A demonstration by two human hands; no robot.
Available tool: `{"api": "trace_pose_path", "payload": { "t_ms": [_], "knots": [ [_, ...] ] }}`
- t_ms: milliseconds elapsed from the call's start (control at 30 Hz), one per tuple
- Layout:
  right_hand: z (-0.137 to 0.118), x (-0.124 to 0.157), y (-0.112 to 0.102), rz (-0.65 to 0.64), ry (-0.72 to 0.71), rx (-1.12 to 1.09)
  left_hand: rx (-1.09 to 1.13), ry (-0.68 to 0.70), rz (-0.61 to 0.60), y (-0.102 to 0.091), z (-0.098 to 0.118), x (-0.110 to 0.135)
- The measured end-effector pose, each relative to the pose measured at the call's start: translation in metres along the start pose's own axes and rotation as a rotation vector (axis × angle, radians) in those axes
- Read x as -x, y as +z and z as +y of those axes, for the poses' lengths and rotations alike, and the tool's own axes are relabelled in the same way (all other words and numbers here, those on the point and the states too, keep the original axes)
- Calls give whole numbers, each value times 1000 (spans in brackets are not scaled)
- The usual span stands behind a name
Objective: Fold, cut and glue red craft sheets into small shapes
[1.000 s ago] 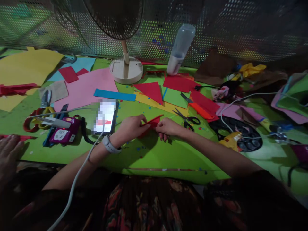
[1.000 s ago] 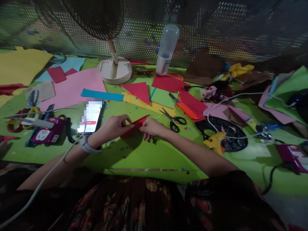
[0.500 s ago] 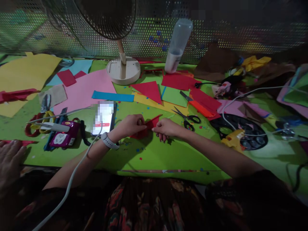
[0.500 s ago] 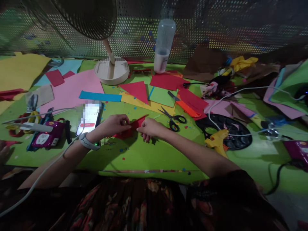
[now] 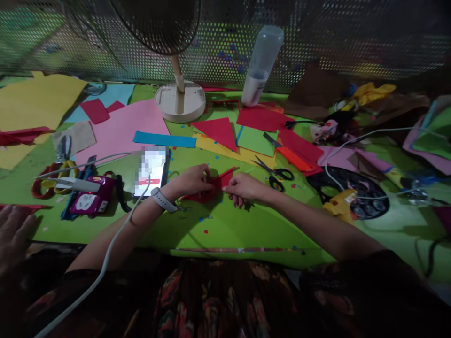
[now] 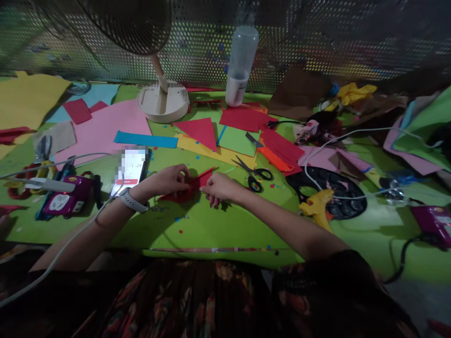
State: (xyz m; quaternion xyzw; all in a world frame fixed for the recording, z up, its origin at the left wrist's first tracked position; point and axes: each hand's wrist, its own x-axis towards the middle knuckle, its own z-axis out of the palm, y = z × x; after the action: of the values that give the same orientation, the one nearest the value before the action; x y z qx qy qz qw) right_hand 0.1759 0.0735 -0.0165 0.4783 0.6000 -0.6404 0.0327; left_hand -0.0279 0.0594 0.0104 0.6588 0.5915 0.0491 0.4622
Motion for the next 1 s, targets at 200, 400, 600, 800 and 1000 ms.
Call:
{"api": "trace_pose_path", "payload": {
  "t_ms": [200, 400, 600, 800, 1000],
  "knots": [
    [2, -2, -1, -6, -12, 2, 61, 26, 37, -6, -4, 5],
    [-6, 5, 3, 31, -5, 30, -103, 193, 482, 12, -2, 43],
    [-13, 23, -1, 230, -157, 128, -296, 325, 485, 45, -17, 56],
    [-17, 48, 0, 400, -294, 301, -385, 530, 225, 22, -24, 52],
    [-19, 48, 17, 415, -389, 515, -511, 548, 46, 5, -20, 55]
  ]
}}
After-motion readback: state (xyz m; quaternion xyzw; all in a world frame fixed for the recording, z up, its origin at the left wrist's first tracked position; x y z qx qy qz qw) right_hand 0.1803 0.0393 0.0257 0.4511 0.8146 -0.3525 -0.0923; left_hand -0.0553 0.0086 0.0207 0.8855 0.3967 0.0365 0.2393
